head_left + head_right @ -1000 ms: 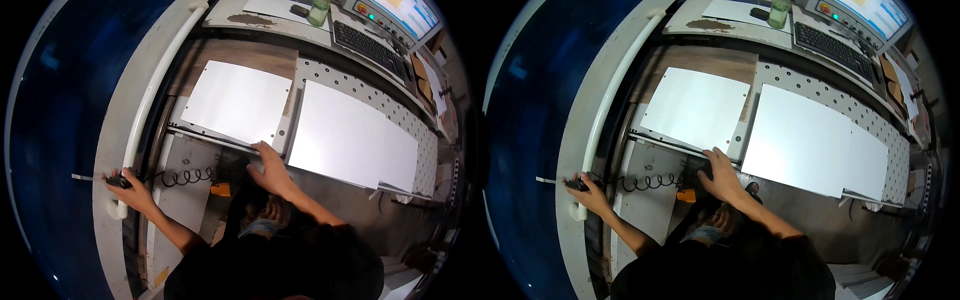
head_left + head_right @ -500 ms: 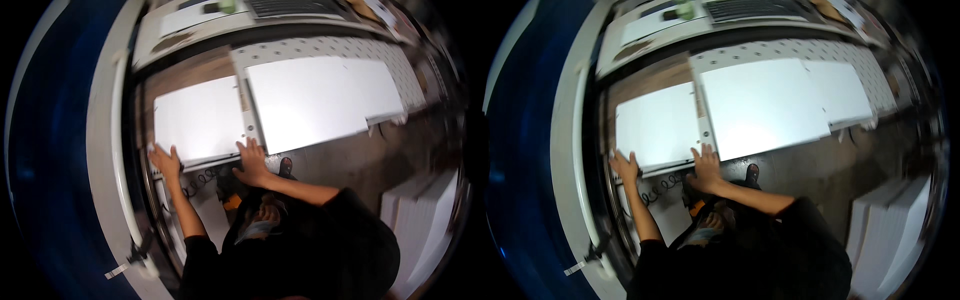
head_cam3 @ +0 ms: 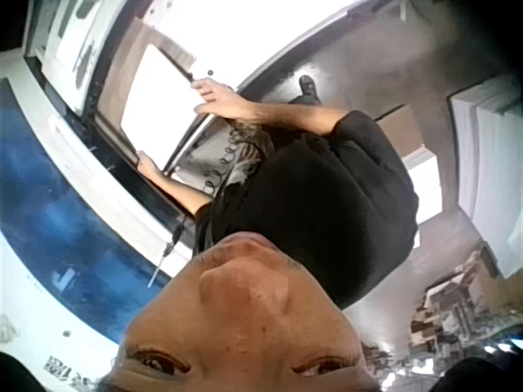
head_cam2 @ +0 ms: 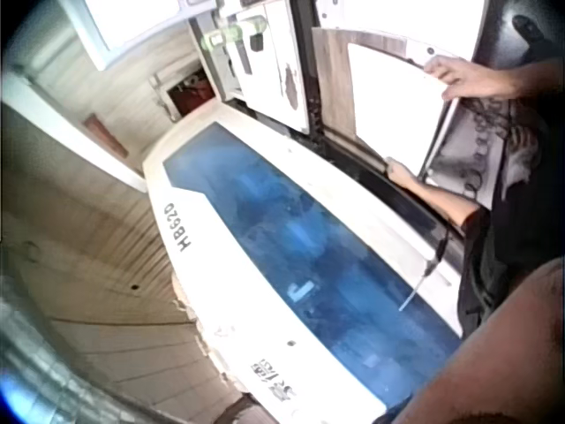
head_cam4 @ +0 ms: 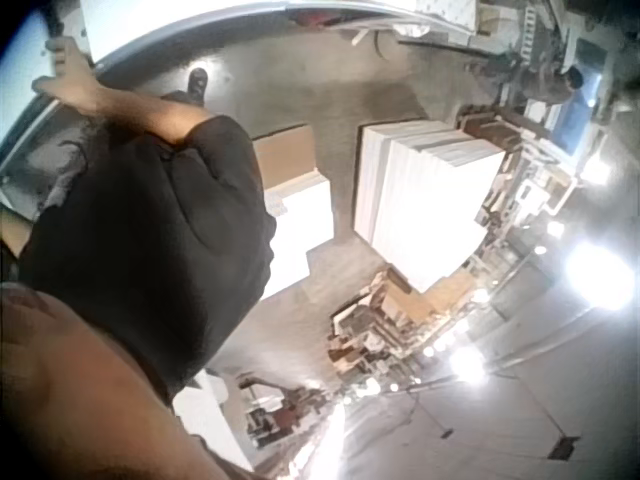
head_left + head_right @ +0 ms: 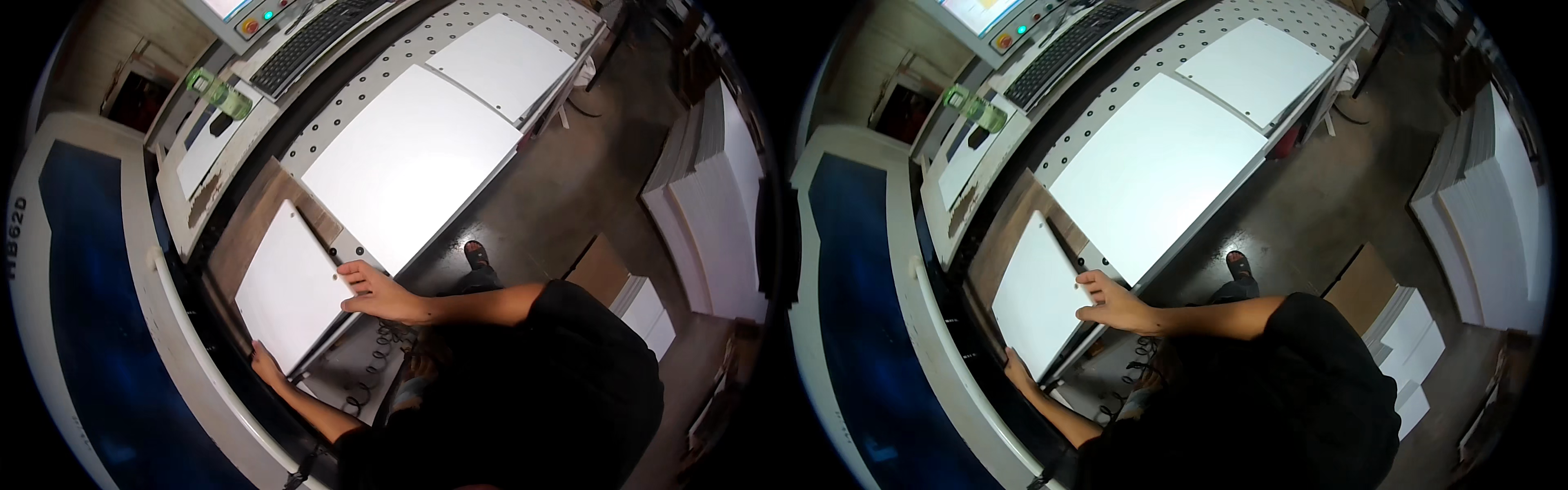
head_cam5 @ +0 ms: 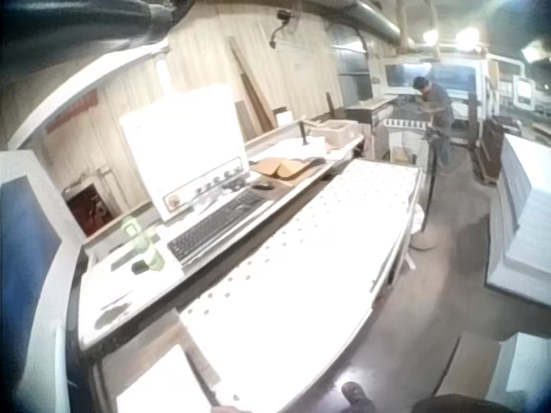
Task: The person places white rectangular panels onto a perforated metal workbench, aligns them, and uses a handheld tool to secure them. They repeatedly retrieve panels from a nearby stack, place them on the bench, and perform the securing action.
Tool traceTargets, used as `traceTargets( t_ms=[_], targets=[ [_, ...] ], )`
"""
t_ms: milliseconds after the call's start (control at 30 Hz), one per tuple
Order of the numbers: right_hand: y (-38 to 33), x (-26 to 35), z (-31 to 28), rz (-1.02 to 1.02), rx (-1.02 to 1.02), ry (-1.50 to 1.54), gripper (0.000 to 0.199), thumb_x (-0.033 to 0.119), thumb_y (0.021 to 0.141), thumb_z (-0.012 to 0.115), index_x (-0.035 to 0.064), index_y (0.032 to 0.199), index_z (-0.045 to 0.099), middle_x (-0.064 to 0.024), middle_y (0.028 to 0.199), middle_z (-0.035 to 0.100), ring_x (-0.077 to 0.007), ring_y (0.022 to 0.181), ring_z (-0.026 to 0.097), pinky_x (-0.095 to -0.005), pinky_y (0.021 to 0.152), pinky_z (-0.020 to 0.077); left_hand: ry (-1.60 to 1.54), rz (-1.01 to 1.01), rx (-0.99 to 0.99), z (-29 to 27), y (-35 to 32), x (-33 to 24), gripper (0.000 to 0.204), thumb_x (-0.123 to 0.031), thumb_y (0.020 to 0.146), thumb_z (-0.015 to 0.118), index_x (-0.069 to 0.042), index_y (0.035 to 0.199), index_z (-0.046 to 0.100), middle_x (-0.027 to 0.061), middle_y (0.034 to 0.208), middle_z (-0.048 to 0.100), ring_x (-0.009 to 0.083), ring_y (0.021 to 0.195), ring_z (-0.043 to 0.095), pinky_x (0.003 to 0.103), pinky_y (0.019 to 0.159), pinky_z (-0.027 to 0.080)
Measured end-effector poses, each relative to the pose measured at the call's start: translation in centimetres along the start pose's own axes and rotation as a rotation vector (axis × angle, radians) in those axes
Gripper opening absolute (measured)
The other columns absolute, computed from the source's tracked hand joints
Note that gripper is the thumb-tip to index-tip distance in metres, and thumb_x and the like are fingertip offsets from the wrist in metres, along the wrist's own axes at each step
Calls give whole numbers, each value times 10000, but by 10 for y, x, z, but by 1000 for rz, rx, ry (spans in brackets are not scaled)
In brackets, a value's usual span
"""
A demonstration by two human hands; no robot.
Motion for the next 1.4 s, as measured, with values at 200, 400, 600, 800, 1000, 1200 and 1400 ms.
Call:
traceTargets(
  t_ms=[200,400,600,800,1000,1200,1400],
  targets=[
    [-21,15,-39,-152,363,329,783,157,938,721,-46,1522,241,-185,1455,451,-248,1367,458,-413,1120,417,-586,-56,227,70,-81,-104,569,-361,1016,607,91,1355,538,178,1277,625,241,1086,624,353,938,516],
    [-13,56,-120,-380,-486,16,541,260,945,726,-39,1306,457,-129,1186,590,-182,1067,585,-360,908,542,-566,71,309,197,-201,-261,584,-364,990,632,71,1363,517,191,1284,596,267,1143,610,366,960,504],
    [-56,166,-299,-751,-723,400,460,53,886,708,8,1276,469,-110,1208,585,-222,1087,602,-367,951,538,-442,342,807,262,-305,-338,795,-351,977,646,-21,1583,252,186,1402,472,254,1259,489,370,1055,423],
    [-106,201,-507,-789,-716,375,317,55,896,669,-23,1186,565,-103,1120,641,-219,1049,649,-340,943,552,-388,410,664,267,-298,-329,702,-352,990,625,-52,1559,343,155,1397,491,244,1231,514,368,945,489],
    [-102,197,-597,-684,-752,341,444,61,906,662,-14,1315,503,-108,1216,624,-232,1079,638,-365,916,556,-377,315,574,259,-301,-313,634,-345,997,622,-46,1518,422,139,1338,548,231,1191,562,354,932,486],
    [-107,213,-631,-44,-1057,-382,522,320,889,731,-38,1237,581,-100,1011,677,-219,799,677,-351,592,555,-364,237,613,255,-304,-308,588,-332,980,650,-45,1468,495,128,1372,538,209,1185,535,350,1009,433],
    [-97,189,-580,18,-1258,-963,788,359,885,741,-116,1402,385,-116,742,636,-187,529,593,-315,450,488,-230,346,500,257,-294,-300,572,-334,968,662,-69,1453,518,123,1350,532,210,1162,543,355,981,443]
  ],
)
Point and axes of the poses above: each hand's wrist, its own y-axis towards the middle knuckle, its own z-axis out of the palm, x = y × z, the point moved 2 cm from there along y, towards the middle knuckle
